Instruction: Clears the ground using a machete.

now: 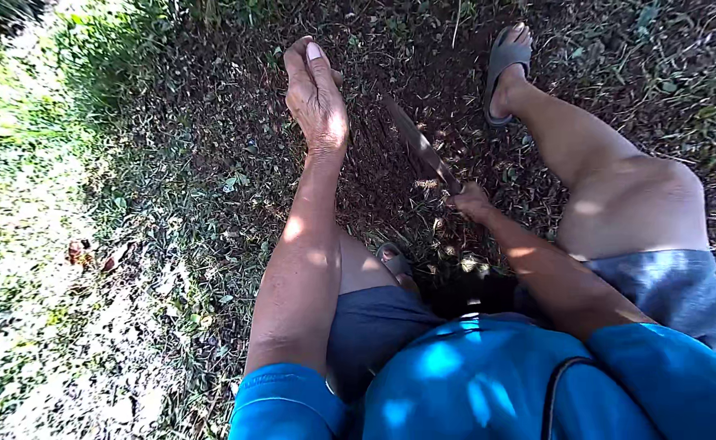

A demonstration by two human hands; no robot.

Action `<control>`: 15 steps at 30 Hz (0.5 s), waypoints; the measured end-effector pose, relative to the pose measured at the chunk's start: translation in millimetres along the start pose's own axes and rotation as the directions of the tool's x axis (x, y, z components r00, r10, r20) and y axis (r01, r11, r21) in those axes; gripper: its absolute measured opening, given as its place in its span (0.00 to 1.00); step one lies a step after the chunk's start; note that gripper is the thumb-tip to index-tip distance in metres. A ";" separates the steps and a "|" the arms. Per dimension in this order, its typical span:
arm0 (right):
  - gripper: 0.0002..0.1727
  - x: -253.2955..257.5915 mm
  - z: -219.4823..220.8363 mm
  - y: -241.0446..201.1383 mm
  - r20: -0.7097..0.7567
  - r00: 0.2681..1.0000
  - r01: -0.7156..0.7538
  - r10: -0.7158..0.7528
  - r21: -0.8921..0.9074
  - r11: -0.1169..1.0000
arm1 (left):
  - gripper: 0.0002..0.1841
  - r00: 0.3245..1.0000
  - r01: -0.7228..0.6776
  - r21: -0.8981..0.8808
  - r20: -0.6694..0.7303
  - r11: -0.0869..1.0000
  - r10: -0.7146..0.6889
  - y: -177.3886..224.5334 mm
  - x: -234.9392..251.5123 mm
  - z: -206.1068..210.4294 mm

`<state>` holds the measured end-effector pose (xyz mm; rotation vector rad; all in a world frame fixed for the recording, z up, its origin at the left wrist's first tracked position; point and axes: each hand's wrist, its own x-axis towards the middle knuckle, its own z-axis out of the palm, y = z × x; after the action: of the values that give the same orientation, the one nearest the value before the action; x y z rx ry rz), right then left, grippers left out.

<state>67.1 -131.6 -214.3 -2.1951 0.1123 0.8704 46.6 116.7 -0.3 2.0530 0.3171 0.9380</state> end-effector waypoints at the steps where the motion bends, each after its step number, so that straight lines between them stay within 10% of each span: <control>1: 0.17 -2.4 -6.7 -13.6 -0.066 0.996 0.060 -0.052 0.136 0.989 | 0.22 1.000 0.007 -0.004 -0.002 1.000 -0.007 0.3 -0.8 -1.0; 5: 0.11 -14.4 -39.9 -81.6 -0.359 0.907 0.410 -0.220 0.633 0.657 | 0.23 1.000 -0.002 -0.028 -0.013 1.000 0.002 -5.0 -1.1 -10.4; 9: 0.17 -14.7 -42.9 -108.5 -0.500 0.843 0.537 -0.199 0.756 0.376 | 0.22 0.998 0.002 -0.064 -0.057 0.998 -0.006 -9.1 2.8 -17.2; 12: 0.14 -2.4 9.4 -52.7 -0.319 0.943 0.299 -0.096 0.687 0.662 | 0.22 0.997 0.030 -0.089 -0.061 0.996 -0.035 -5.4 4.6 -14.3; 15: 0.11 -2.6 47.3 19.3 0.167 0.967 -0.211 0.191 0.114 0.971 | 0.22 0.999 0.028 -0.077 -0.038 0.997 -0.031 -4.8 2.6 -9.2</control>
<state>32.6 -113.6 -247.4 -2.0098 0.3132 1.1116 42.2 126.4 0.7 1.9577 0.3269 0.9585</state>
